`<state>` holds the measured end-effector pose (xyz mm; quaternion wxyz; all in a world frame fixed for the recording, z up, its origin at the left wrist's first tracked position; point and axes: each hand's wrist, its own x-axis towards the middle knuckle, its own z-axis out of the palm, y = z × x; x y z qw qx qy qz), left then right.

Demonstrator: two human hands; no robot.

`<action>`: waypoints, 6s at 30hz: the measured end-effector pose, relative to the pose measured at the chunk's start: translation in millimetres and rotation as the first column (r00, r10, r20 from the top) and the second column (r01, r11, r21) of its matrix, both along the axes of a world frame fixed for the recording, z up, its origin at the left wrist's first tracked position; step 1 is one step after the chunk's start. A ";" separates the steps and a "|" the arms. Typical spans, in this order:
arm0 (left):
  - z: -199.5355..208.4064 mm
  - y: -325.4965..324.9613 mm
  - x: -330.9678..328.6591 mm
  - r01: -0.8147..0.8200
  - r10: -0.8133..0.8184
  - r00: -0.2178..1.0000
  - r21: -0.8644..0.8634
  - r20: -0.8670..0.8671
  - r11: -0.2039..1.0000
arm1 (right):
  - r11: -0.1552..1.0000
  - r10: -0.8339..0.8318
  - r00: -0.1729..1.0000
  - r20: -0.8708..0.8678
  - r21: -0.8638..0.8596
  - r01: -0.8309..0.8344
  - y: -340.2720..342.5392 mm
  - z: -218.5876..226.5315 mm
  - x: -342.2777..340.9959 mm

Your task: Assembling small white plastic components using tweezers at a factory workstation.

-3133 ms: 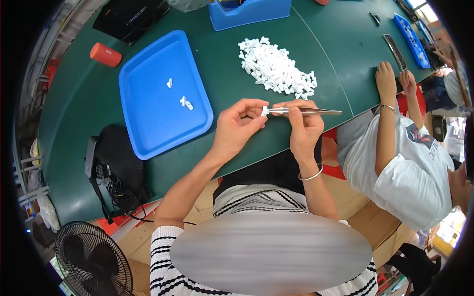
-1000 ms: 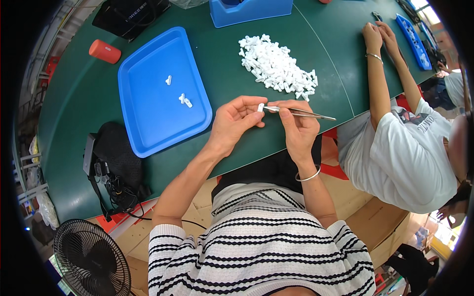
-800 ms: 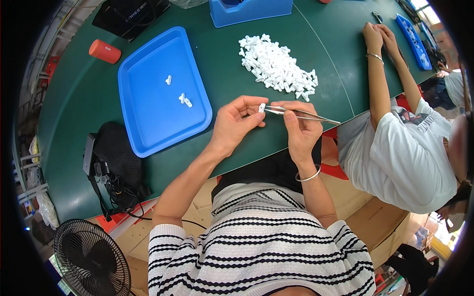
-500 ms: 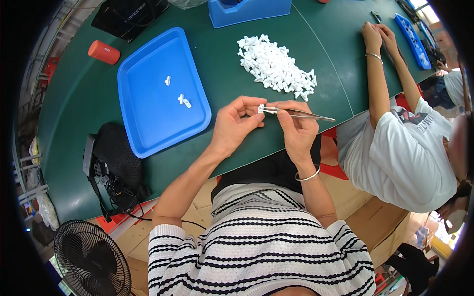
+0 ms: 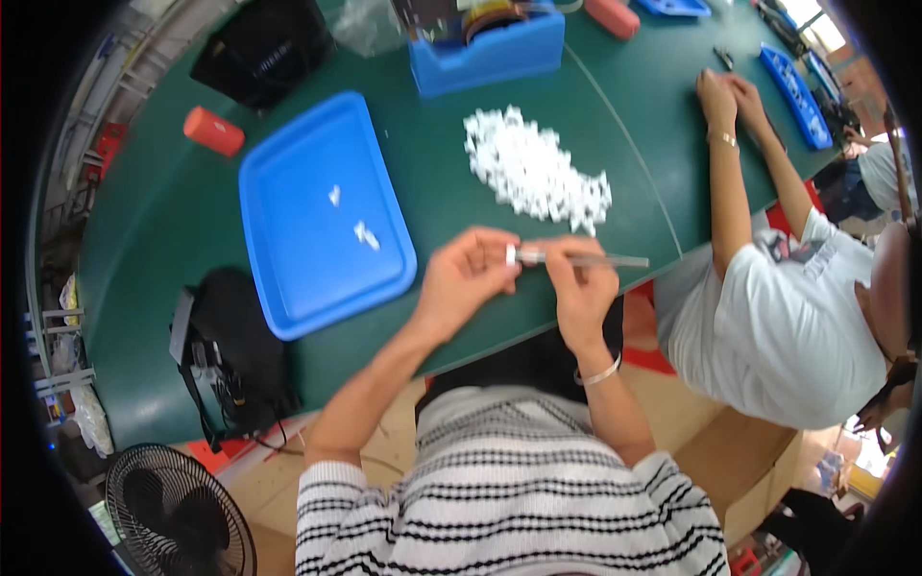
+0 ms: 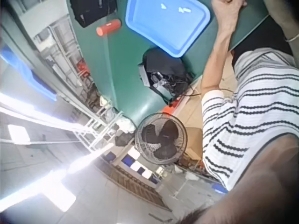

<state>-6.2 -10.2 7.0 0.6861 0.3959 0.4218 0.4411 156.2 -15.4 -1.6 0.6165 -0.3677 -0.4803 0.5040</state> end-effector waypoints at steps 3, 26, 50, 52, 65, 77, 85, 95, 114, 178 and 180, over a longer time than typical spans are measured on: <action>5.6 -8.5 -2.9 0.024 -0.022 0.999 -0.041 0.046 0.999 | 0.999 0.016 1.000 -0.023 0.027 -0.016 -6.9 -0.1 -2.2; -6.3 -3.7 1.5 -0.062 0.104 0.973 0.198 -0.207 0.978 | 1.000 -0.004 1.000 -0.006 -0.011 0.004 4.6 -1.5 -2.2; -2.7 -7.3 4.1 0.005 0.135 0.914 0.342 -0.383 0.940 | 0.999 0.024 0.999 0.022 -0.040 -0.023 5.3 -2.3 -4.1; -2.8 -7.7 4.3 0.006 0.143 0.908 0.353 -0.394 0.936 | 0.999 0.027 0.999 0.028 -0.039 -0.026 6.1 -4.4 -3.9; -3.9 -7.5 2.0 -0.011 0.086 0.955 0.253 -0.285 0.967 | 1.000 -0.006 0.999 0.037 -0.002 0.006 5.0 -7.0 -1.3; -4.4 -6.4 0.0 -0.010 0.040 0.977 0.144 -0.209 0.990 | 1.000 0.005 1.000 0.014 -0.002 -0.005 6.0 -6.9 -0.4; -5.6 -5.2 -2.7 0.024 -0.002 0.987 0.135 -0.161 0.991 | 0.998 -0.065 0.997 -0.030 0.017 0.065 3.8 -7.0 -0.1; -3.2 -2.2 -1.6 -0.013 0.019 0.997 0.080 -0.081 0.997 | 1.000 -0.014 1.000 0.014 -0.003 0.014 5.7 -1.4 -1.7; -3.4 -3.8 -0.5 -0.006 0.014 0.994 0.074 -0.111 0.997 | 1.000 -0.012 0.999 0.031 -0.016 0.013 1.4 -3.1 -2.4; 57.2 2.3 -46.0 -0.097 0.395 0.730 0.488 -0.558 0.868 | 0.998 -0.031 0.999 -0.028 0.054 0.032 3.6 -4.1 -0.8; 66.7 4.2 -76.5 -0.042 0.544 0.391 0.576 -0.743 0.817 | 0.999 -0.017 0.999 -0.046 0.050 0.020 4.1 -2.1 -2.9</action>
